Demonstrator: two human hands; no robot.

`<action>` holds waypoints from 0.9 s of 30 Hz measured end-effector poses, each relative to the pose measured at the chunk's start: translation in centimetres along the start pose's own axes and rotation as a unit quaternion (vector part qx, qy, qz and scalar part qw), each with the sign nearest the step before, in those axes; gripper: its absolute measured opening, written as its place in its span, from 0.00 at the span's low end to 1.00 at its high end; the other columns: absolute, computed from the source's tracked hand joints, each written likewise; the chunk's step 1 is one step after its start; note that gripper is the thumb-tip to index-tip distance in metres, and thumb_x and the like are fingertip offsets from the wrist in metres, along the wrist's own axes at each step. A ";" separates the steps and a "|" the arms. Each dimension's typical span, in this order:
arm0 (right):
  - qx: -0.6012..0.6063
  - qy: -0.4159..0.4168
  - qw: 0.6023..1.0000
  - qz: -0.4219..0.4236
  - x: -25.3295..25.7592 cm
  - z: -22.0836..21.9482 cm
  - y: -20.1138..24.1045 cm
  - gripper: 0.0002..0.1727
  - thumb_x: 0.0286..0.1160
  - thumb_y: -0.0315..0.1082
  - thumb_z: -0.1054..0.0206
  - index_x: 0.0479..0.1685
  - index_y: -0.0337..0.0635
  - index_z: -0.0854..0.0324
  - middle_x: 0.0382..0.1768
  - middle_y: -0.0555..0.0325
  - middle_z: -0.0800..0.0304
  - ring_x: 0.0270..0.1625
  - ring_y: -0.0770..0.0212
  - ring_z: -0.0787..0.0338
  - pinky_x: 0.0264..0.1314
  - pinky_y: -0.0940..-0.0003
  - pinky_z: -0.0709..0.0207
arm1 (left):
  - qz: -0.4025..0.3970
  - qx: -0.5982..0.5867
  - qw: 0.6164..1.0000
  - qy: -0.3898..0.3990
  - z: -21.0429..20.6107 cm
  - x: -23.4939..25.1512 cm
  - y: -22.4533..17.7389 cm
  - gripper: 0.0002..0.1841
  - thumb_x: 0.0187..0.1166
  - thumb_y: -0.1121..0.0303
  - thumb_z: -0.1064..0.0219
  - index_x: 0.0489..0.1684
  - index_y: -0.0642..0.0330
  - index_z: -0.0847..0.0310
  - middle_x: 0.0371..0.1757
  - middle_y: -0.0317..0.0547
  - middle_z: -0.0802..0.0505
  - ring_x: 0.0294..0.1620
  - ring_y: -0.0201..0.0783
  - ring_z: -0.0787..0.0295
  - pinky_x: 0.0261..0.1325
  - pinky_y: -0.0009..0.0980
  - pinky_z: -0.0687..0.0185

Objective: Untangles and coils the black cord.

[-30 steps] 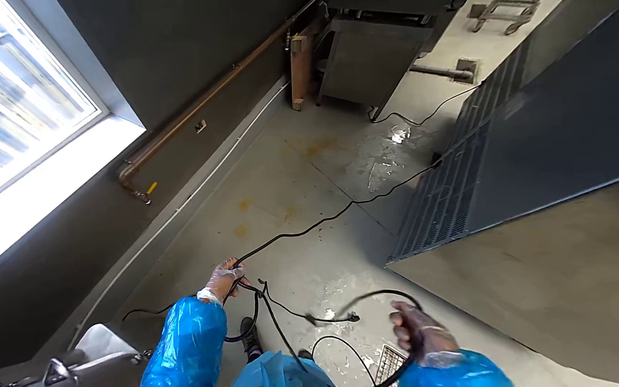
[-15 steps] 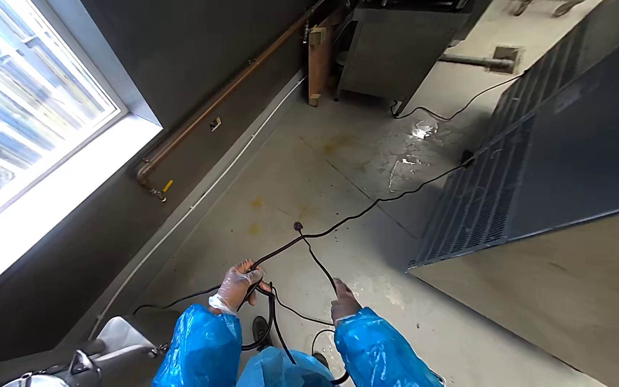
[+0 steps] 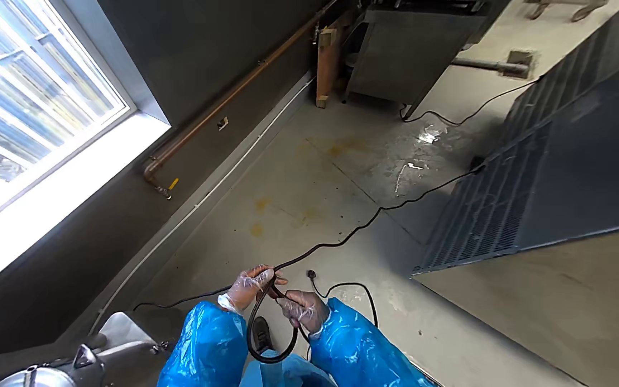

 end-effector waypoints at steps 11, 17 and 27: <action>-0.046 0.056 0.996 -0.055 0.6 -1.9 -5.6 0.26 0.81 0.34 0.35 0.76 0.30 0.29 0.68 0.44 0.16 0.74 0.58 0.19 0.81 0.61 0.30 | -0.034 -0.283 0.939 -0.191 -0.6 0.7 0.8 0.11 0.87 0.77 0.49 0.50 0.65 0.19 0.36 0.47 0.04 0.21 0.25 0.16 0.24 0.18 0.26; 0.077 0.023 0.996 -0.047 -1.3 -2.9 -6.2 0.28 0.78 0.36 0.41 0.73 0.27 0.33 0.39 0.56 0.16 0.40 0.68 0.16 0.51 0.66 0.21 | -0.059 -0.349 0.896 -0.269 0.2 2.5 -1.3 0.10 0.88 0.71 0.46 0.44 0.59 0.17 0.36 0.42 0.05 0.18 0.22 0.22 0.21 0.16 0.30; -0.255 -0.358 0.879 0.187 -5.6 -2.3 -2.1 0.19 0.63 0.37 0.24 0.53 0.37 0.08 0.56 0.30 0.11 0.38 0.44 0.04 0.33 0.53 0.11 | -0.041 -0.336 0.887 -0.314 -3.1 4.2 -1.3 0.15 0.94 0.61 0.50 0.50 0.59 0.18 0.42 0.41 0.04 0.27 0.26 0.14 0.27 0.18 0.25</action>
Point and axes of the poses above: each hand's wrist, its own x-axis towards the middle knuckle, its own z-axis out of the back of the hand, y = z × x, the point moved 3 cm from there along x, towards the middle knuckle
